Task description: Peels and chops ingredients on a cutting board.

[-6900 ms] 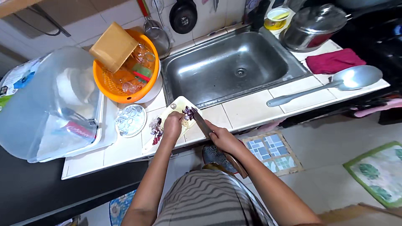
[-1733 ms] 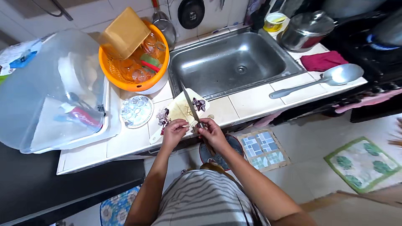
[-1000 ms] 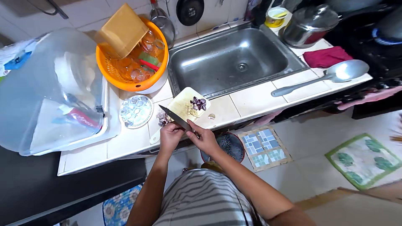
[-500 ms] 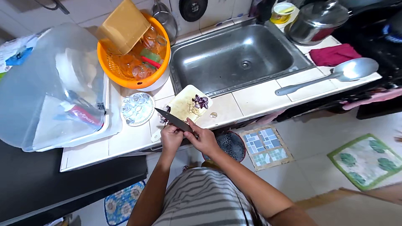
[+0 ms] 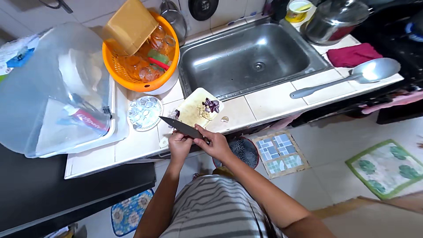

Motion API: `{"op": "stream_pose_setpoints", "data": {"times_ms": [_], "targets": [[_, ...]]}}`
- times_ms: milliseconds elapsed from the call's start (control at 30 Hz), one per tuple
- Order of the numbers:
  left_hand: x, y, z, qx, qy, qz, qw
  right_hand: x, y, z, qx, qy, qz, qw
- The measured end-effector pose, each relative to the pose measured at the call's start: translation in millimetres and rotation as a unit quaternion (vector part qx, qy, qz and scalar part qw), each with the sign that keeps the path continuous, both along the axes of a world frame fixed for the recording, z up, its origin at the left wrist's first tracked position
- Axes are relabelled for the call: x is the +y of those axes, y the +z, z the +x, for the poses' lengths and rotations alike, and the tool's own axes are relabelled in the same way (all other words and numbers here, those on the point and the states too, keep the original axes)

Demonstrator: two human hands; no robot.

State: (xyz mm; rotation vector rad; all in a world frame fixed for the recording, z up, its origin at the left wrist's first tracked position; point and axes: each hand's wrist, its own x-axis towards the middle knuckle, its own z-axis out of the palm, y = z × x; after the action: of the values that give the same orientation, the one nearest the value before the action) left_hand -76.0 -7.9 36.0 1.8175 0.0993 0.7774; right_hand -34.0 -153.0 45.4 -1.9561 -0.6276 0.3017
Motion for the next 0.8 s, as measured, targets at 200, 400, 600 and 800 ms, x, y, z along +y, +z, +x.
{"op": "stream_pose_setpoints", "data": {"times_ms": [200,400,600,800], "targets": [[-1,-6,-2,-0.047,0.007,0.014,0.999,-1,-1,0,0.044,0.012,0.057,0.997],[10,-12,-2,-0.099,-0.052,-0.028,0.993,2,8,-2,0.120,0.013,0.128,0.984],[22,-18,-3,-0.045,-0.133,-0.177,0.974,3,30,-2,0.334,0.034,0.255,0.907],[15,-12,-5,0.025,-0.052,-0.203,0.977,9,33,0,0.380,0.005,0.259,0.888]]}}
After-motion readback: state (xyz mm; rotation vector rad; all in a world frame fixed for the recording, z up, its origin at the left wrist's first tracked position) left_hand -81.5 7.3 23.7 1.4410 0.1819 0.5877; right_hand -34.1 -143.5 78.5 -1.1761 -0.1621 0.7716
